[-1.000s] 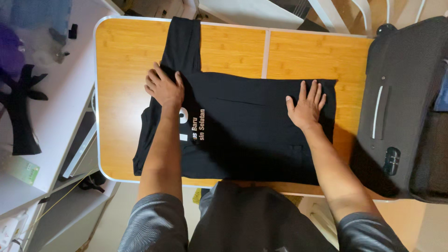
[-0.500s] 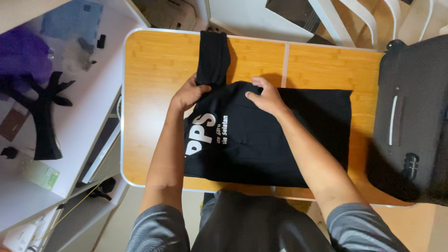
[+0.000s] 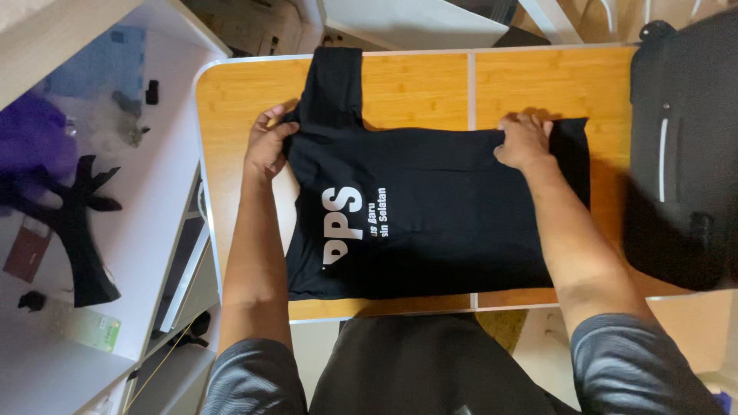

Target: The person folds a pair of blue jeans and a black t-shirt on a bamboo table, then places them into a black suitcase that already contains other packed clothing.

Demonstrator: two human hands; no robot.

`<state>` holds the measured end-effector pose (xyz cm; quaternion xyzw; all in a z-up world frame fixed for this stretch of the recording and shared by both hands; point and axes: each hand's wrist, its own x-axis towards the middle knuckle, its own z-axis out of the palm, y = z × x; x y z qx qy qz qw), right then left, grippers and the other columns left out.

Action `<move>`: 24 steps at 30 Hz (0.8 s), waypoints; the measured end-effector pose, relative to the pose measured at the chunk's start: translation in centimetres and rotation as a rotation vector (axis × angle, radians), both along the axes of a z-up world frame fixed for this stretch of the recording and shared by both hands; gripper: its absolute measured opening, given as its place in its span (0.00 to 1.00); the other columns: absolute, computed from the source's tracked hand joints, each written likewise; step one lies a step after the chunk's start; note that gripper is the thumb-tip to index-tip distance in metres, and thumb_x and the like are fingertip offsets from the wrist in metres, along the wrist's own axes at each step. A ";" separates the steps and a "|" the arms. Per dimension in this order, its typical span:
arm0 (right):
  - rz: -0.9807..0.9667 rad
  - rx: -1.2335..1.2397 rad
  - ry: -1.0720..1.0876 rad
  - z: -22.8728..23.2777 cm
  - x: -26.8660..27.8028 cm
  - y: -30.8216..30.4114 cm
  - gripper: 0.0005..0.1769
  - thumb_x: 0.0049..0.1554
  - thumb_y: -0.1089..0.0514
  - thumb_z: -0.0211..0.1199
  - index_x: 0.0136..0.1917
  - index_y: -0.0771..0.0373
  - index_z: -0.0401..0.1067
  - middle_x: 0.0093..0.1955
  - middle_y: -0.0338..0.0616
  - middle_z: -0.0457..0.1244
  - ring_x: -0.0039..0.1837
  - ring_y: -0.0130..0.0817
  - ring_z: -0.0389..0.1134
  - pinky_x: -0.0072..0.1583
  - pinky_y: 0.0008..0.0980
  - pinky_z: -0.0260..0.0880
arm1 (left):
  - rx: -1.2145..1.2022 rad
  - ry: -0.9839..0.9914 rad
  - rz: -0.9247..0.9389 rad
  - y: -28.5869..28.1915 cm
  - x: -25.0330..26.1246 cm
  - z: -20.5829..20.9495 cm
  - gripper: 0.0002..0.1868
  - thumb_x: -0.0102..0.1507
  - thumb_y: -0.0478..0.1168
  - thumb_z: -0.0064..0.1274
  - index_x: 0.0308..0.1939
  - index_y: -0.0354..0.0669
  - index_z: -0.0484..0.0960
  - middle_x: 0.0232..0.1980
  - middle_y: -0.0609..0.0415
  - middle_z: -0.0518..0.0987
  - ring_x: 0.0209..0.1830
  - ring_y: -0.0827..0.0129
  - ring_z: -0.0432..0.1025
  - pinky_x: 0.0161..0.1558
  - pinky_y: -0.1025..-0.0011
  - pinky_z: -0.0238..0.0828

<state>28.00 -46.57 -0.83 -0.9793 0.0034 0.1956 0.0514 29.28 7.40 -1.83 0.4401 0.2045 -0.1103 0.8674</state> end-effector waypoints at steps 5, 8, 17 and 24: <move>-0.154 -0.183 0.091 -0.8 -0.7 -7.6 0.33 0.50 0.53 0.73 0.69 0.50 0.73 0.66 0.54 0.66 0.74 0.52 0.56 0.72 0.57 0.40 | 0.441 -0.171 -0.008 0.7 2.7 -0.4 0.25 0.62 0.21 0.57 0.64 0.29 0.78 0.58 0.39 0.82 0.48 0.63 0.74 0.52 0.70 0.75; -0.133 -0.254 0.057 -0.1 -1.0 -9.7 0.26 0.51 0.53 0.72 0.64 0.53 0.78 0.64 0.53 0.67 0.73 0.52 0.56 0.71 0.58 0.41 | 0.743 0.048 -0.062 0.4 3.4 0.1 0.27 0.57 0.31 0.69 0.56 0.35 0.72 0.48 0.44 0.81 0.41 0.68 0.78 0.43 0.74 0.78; 0.060 0.048 -0.416 1.7 -4.6 -14.9 0.04 0.53 0.62 0.70 0.43 0.58 0.76 0.46 0.43 0.68 0.60 0.44 0.67 0.67 0.49 0.50 | 0.830 0.052 -0.215 0.1 2.2 2.4 0.10 0.67 0.37 0.65 0.46 0.30 0.87 0.37 0.54 0.79 0.32 0.71 0.67 0.35 0.70 0.61; 0.115 0.137 -0.484 4.6 -14.7 -15.2 0.10 0.46 0.67 0.68 0.36 0.57 0.69 0.38 0.38 0.62 0.54 0.41 0.65 0.61 0.44 0.51 | 0.418 -0.020 -0.253 2.2 -7.5 6.4 0.06 0.64 0.28 0.59 0.46 0.36 0.84 0.42 0.59 0.84 0.41 0.75 0.76 0.48 0.77 0.72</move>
